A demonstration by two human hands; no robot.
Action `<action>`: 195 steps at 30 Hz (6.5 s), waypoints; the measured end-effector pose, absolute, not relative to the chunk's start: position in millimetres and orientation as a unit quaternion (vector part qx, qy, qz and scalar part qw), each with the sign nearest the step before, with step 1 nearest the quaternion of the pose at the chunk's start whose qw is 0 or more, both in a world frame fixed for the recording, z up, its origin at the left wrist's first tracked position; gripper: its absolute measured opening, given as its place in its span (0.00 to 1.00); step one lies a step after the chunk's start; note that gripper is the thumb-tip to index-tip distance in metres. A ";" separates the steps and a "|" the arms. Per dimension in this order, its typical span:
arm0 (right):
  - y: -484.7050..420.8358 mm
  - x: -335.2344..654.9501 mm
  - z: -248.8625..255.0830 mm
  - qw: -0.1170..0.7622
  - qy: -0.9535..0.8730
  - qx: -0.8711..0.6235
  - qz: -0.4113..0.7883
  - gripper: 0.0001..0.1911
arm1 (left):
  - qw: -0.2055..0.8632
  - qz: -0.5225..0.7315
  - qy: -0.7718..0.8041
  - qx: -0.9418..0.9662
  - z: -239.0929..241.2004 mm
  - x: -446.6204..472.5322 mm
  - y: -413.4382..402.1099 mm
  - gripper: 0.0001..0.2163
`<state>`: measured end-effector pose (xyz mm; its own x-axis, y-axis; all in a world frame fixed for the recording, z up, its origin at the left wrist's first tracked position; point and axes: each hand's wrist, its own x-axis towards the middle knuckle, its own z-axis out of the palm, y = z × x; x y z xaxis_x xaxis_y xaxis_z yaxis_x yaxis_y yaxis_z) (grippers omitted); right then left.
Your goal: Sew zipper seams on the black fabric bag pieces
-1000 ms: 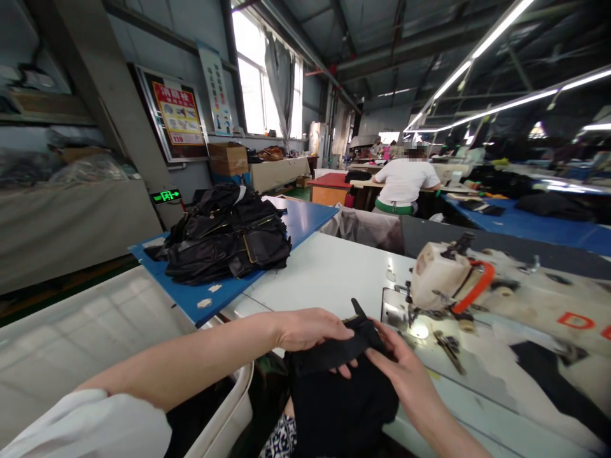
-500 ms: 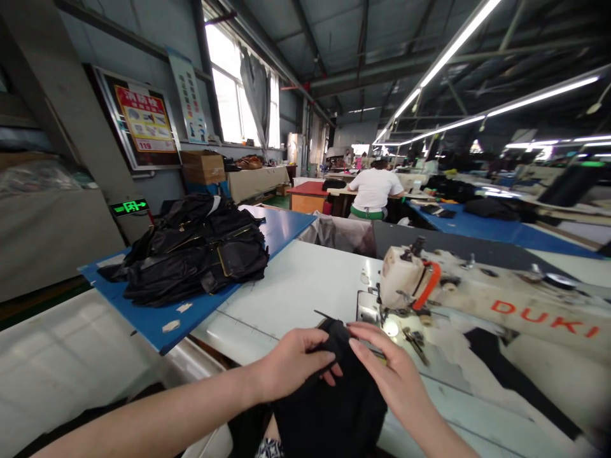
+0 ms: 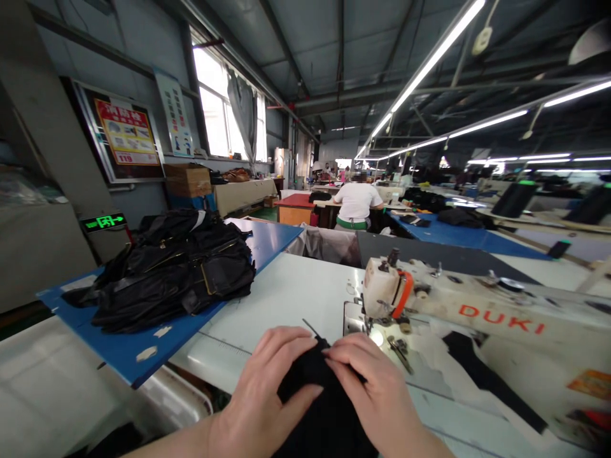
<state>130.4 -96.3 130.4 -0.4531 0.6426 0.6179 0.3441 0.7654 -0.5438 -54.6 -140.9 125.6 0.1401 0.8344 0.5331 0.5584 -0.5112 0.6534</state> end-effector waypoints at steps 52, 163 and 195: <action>-33.0 204.1 13.0 0.212 -0.899 -0.383 -0.025 0.06 | -0.219 0.106 0.274 0.930 24.4 5.7 -46.2 0.04; -33.1 235.6 22.2 0.182 -0.868 -0.462 0.018 0.10 | -0.195 0.222 0.293 0.909 18.2 33.7 -9.0 0.10; -36.2 240.0 19.4 0.213 -0.867 -0.450 0.029 0.10 | -0.163 0.138 0.281 0.936 16.7 33.8 -4.8 0.08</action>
<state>240.0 -36.2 19.4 -0.5037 0.7924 0.3441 0.7679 0.5932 -0.2417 33.8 -4.8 16.7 0.8044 0.4799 0.3502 0.5701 -0.7894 -0.2275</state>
